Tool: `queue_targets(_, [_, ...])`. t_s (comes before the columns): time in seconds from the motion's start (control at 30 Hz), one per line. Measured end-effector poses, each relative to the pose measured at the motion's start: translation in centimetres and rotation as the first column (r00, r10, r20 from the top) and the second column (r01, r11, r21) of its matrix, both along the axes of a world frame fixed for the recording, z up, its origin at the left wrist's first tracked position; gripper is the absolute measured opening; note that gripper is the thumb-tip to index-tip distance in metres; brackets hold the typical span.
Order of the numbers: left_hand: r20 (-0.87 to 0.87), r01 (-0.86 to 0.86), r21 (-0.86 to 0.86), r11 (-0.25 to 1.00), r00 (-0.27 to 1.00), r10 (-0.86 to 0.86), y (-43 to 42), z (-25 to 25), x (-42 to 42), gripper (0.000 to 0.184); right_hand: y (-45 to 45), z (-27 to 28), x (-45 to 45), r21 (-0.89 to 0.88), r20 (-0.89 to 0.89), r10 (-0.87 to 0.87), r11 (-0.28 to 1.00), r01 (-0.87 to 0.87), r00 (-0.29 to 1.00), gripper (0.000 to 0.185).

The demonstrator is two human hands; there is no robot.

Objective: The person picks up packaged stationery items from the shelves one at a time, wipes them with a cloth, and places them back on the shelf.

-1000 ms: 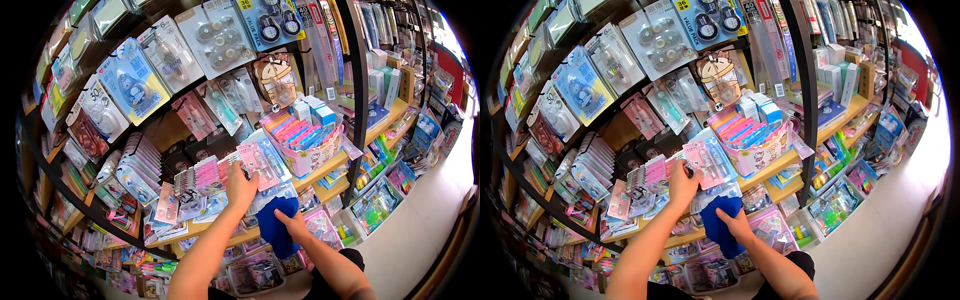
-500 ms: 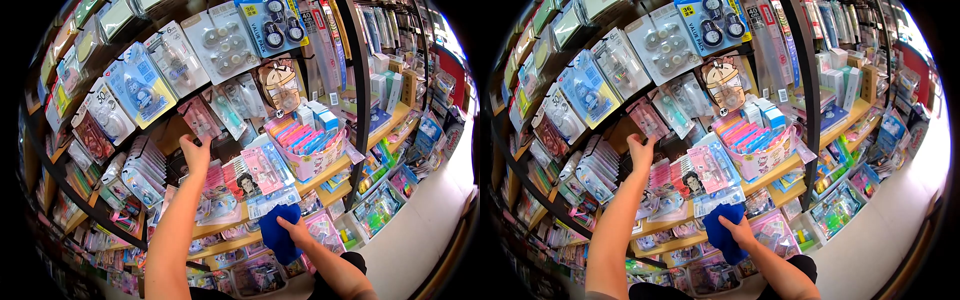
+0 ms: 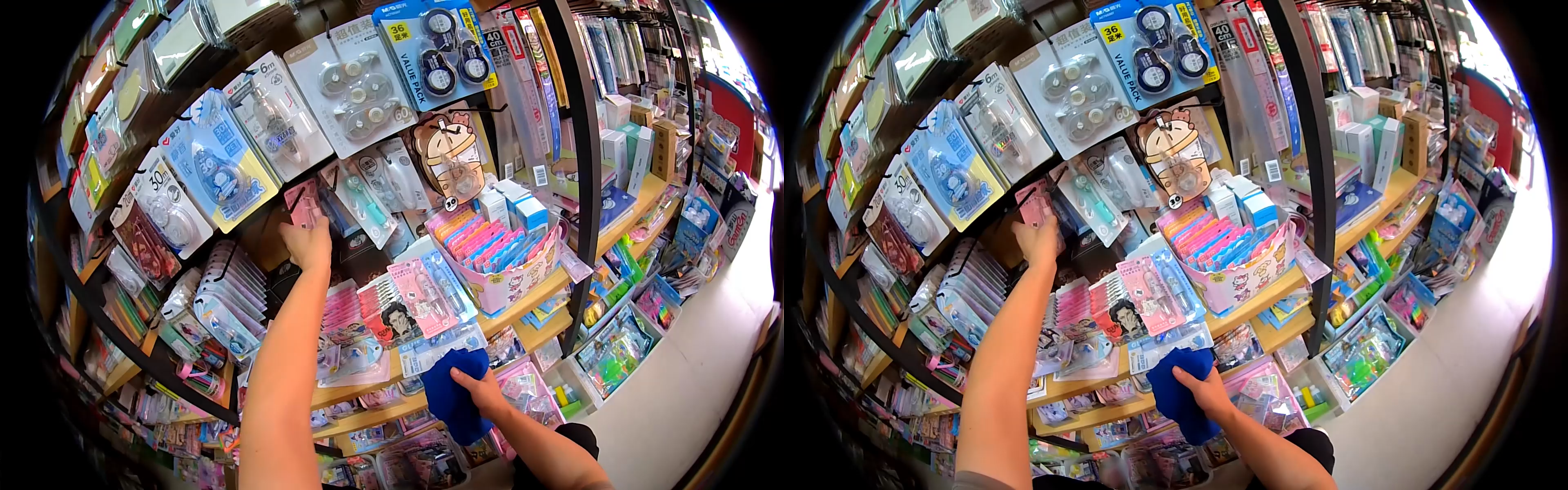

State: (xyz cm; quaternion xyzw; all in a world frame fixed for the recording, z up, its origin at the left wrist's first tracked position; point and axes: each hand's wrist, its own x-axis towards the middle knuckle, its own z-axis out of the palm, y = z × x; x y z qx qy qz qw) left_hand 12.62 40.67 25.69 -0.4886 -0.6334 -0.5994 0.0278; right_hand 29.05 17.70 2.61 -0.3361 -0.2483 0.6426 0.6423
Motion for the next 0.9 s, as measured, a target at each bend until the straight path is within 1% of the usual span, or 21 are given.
queue_targets(0.1, [-0.054, 0.325, -0.029, 0.945, 0.944, -0.327, -1.1, 0.6, -1.8, 0.036, 0.2, -0.3, -0.2, 0.022, -0.022, 0.012, 1.0, -0.012, 1.0, 0.027])
queue_targets(0.13, [-0.1, 0.277, -0.027, 0.961, 0.955, -0.278, -1.6, 0.6, -2.0, 0.021, 0.1, -0.2, -0.4, 0.02, -0.021, 0.014, 1.0, -0.013, 1.0, 0.027])
queue_targets(0.23, [-0.029, 0.453, 0.143, 0.88, 0.891, -0.454, -2.8, 0.7, -3.1, 0.015, -0.1, 0.1, -0.7, 0.021, -0.017, 0.022, 1.0, -0.021, 1.0, 0.026])
queue_targets(0.27, [0.039, 0.511, 0.116, 0.851, 0.854, -0.519, -4.2, 1.4, -2.8, 0.012, -0.1, -0.1, -0.8, 0.023, -0.015, 0.027, 0.999, -0.026, 1.0, 0.026])
queue_targets(0.37, [0.154, 0.609, 0.07, 0.79, 0.776, -0.611, -6.7, 1.9, -3.2, 0.012, -0.4, -0.3, -1.0, 0.045, -0.014, 0.032, 0.999, -0.031, 0.999, 0.026])
queue_targets(0.4, [0.199, 0.668, 0.096, 0.737, 0.713, -0.672, -7.0, 1.6, -3.7, 0.011, -0.5, -0.3, -0.9, 0.055, -0.014, 0.03, 0.998, -0.03, 0.999, 0.026])
queue_targets(0.5, [0.307, 0.764, 0.14, 0.63, 0.571, -0.761, -10.8, 1.5, -3.8, 0.01, -0.8, -0.2, -0.7, 0.058, -0.011, 0.048, 0.997, -0.048, 0.999, 0.028])
queue_targets(0.53, [0.345, 0.774, 0.197, 0.602, 0.52, -0.781, -12.4, 1.4, -3.5, 0.008, -0.8, -0.2, -0.6, 0.046, -0.01, 0.047, 0.998, -0.046, 0.999, 0.028])
queue_targets(0.63, [0.449, 0.785, 0.257, 0.564, 0.419, -0.789, -16.1, 1.4, -3.8, 0.005, -1.2, 0.2, -0.5, 0.001, -0.023, 0.045, 0.999, -0.045, 0.999, 0.031])
queue_targets(0.67, [0.463, 0.776, 0.256, 0.576, 0.424, -0.778, -16.7, 1.3, -3.8, 0.005, -1.3, 0.5, -0.4, -0.015, -0.036, 0.048, 0.999, -0.049, 0.998, 0.031])
queue_targets(0.77, [0.446, 0.796, 0.268, 0.543, 0.397, -0.802, -15.2, 0.2, -5.3, 0.006, -1.4, 0.3, -0.5, -0.033, -0.058, 0.066, 0.997, -0.068, 0.996, 0.033])
queue_targets(0.8, [0.413, 0.798, 0.324, 0.508, 0.363, -0.835, -15.1, 0.4, -4.8, 0.005, -1.4, 0.1, -0.5, -0.033, -0.066, 0.069, 0.997, -0.071, 0.995, 0.033])
queue_targets(0.9, [0.398, 0.746, 0.383, 0.545, 0.399, -0.826, -16.7, 1.7, -2.7, 0.005, -1.4, 0.1, -0.4, -0.052, -0.079, 0.071, 0.996, -0.075, 0.994, 0.034])
